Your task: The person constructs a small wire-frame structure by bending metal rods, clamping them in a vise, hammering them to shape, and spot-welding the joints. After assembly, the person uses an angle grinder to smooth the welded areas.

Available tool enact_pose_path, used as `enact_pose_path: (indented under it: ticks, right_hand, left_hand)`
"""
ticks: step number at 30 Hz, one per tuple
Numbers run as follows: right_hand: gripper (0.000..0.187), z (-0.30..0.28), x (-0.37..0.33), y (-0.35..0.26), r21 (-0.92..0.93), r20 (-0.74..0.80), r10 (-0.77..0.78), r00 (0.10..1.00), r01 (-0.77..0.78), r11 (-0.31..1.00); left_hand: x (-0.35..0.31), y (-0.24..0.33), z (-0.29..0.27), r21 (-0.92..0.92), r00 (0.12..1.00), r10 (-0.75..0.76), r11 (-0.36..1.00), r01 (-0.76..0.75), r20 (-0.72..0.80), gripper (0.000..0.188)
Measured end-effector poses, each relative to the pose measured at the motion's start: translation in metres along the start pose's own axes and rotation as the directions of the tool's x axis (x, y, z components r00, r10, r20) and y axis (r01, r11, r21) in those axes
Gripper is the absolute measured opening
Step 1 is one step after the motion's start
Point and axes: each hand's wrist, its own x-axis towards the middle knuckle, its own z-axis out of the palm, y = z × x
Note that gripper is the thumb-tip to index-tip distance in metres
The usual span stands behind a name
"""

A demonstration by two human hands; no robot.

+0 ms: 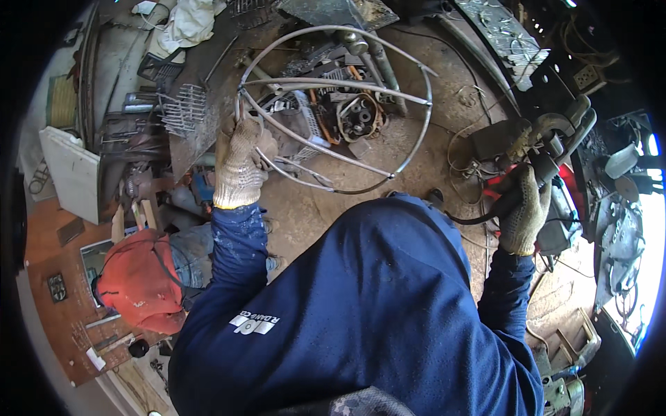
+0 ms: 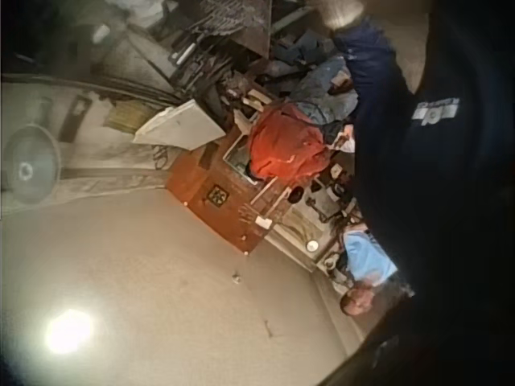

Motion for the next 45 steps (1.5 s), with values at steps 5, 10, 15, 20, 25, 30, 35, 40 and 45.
enact_pose_path:
  ticks: [5, 10, 15, 20, 25, 30, 35, 40, 45]
  right_hand:
    - [0.033, -0.020, 0.017, 0.017, 0.073, 0.004, 0.070, 0.998, -0.070, 0.995]
    - [0.029, -0.018, 0.024, 0.011, 0.061, -0.009, 0.043, 0.999, -0.042, 0.997]
    - [0.027, -0.021, 0.027, 0.009, -0.020, 0.067, 0.043, 0.997, -0.042, 0.999]
    - [0.031, -0.020, 0.030, 0.022, -0.137, 0.086, -0.110, 0.990, 0.121, 0.983]
    - [0.046, -0.029, 0.029, 0.035, 0.042, 0.289, -0.070, 0.955, 0.060, 0.997]
    - [0.065, -0.017, 0.016, 0.030, -0.074, 0.223, -0.195, 0.955, 0.216, 0.974]
    - [0.066, 0.023, -0.005, 0.011, -0.099, 0.299, -0.209, 0.931, 0.248, 0.964]
    - [0.058, 0.096, -0.039, 0.004, 0.136, 0.413, -0.205, 0.887, 0.163, 0.977]
    - [0.035, 0.215, -0.040, -0.025, 0.293, 0.503, -0.288, 0.815, 0.153, 0.944]
  left_hand:
    - [-0.001, 0.004, 0.010, -0.309, 0.998, -0.053, 0.949, 0.064, 0.044, 0.026]
    - [-0.001, 0.004, 0.016, -0.451, 0.989, -0.059, 0.885, 0.114, 0.135, 0.026]
    - [-0.013, 0.022, 0.026, 0.041, 0.991, 0.035, 0.999, -0.030, -0.130, 0.038]
    - [-0.025, 0.051, 0.031, 0.894, 0.927, 0.366, 0.438, -0.095, -0.081, 0.055]
    - [-0.037, 0.033, 0.008, 0.923, 0.912, 0.389, 0.383, -0.032, -0.130, 0.058]
    - [-0.037, 0.014, -0.014, 0.924, 0.897, 0.423, 0.378, -0.050, -0.125, 0.058]
    - [-0.031, 0.004, -0.051, 0.912, 0.901, 0.418, 0.405, -0.069, -0.117, 0.058]
    - [-0.019, 0.001, -0.082, 0.909, 0.923, 0.383, 0.393, -0.138, -0.025, 0.054]
    - [-0.011, -0.016, -0.116, 0.918, 0.900, 0.433, 0.332, -0.215, 0.055, 0.053]
